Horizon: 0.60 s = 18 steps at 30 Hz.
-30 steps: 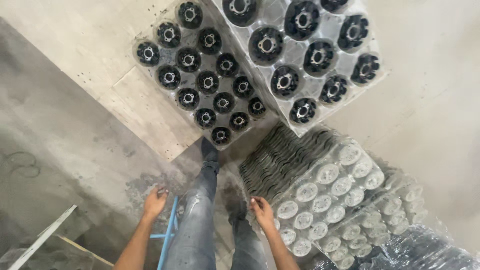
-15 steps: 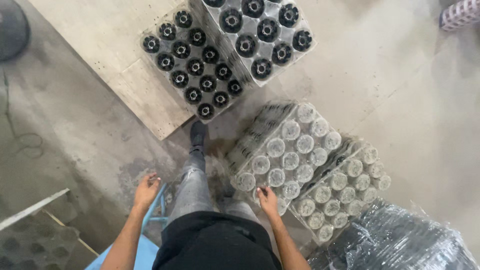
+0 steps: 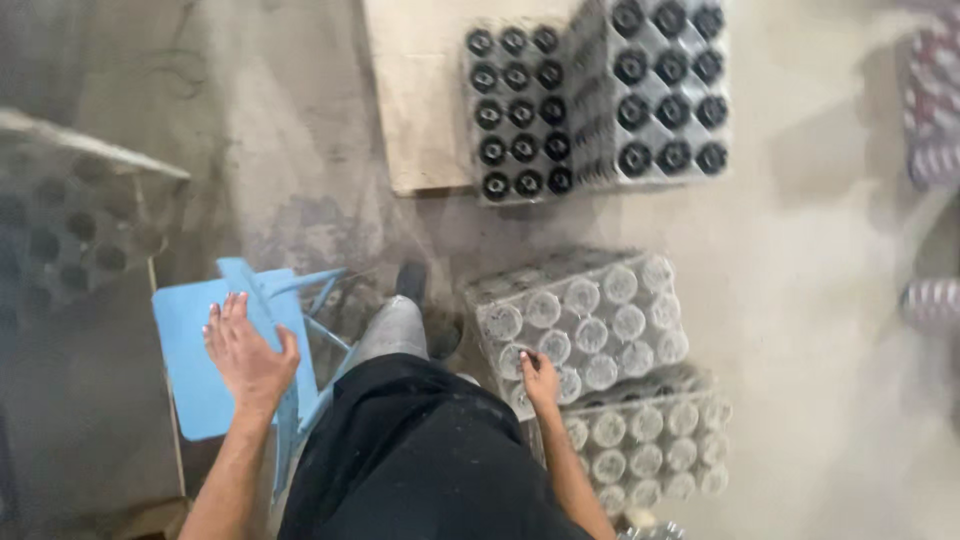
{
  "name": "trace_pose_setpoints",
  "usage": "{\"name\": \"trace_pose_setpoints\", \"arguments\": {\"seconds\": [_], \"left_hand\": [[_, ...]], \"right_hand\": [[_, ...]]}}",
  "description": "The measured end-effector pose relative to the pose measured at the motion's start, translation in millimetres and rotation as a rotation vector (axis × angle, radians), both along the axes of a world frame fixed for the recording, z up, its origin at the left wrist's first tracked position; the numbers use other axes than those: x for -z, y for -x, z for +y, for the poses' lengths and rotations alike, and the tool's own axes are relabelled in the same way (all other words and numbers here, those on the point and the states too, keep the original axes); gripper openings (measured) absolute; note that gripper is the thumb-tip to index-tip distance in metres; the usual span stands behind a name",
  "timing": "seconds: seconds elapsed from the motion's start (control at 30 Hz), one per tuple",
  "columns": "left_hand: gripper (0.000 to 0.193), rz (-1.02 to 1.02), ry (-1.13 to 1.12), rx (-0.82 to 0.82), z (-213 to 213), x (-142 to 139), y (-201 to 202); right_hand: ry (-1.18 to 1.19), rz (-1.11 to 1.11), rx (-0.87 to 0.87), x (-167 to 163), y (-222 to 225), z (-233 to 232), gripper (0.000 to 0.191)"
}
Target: The person applies adhesive from a tube to small black components, rotating each part to reach the surfaces, and places the treated parts into a molded plastic tray. They move a chair aside, open the glue tube, and work through the parts one at a time.
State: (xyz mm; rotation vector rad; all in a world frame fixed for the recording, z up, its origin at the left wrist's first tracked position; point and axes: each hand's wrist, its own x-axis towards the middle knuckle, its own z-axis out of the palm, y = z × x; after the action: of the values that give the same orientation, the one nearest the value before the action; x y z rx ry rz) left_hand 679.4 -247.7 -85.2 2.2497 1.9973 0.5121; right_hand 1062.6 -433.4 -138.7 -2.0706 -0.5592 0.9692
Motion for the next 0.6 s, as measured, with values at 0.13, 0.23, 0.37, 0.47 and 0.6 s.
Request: {"name": "trace_pose_setpoints", "arguments": {"seconds": [0.13,0.23,0.37,0.47,0.6], "left_hand": [[0.086,0.178,0.296,-0.367,-22.1,8.4,21.0],[0.033,-0.043,0.404,-0.33,-24.6,22.4,27.5],[0.031,-0.183,0.428,-0.322,-22.3,26.8,39.8],[0.042,-0.261,0.397,-0.331,-17.5,21.3,49.2],[0.054,-0.354,0.497,-0.312,-28.8,14.8,69.1]], "right_hand": [[0.034,-0.027,-0.348,-7.3,51.7,64.8,0.032],[-0.087,0.153,-0.533,-7.1,117.6,109.3,0.031],[-0.091,0.294,-0.743,-11.7,206.9,155.4,0.031],[-0.132,0.422,-0.799,-21.4,267.6,182.7,0.032],[-0.153,0.43,-0.806,-27.5,314.6,193.5,0.033]]}}
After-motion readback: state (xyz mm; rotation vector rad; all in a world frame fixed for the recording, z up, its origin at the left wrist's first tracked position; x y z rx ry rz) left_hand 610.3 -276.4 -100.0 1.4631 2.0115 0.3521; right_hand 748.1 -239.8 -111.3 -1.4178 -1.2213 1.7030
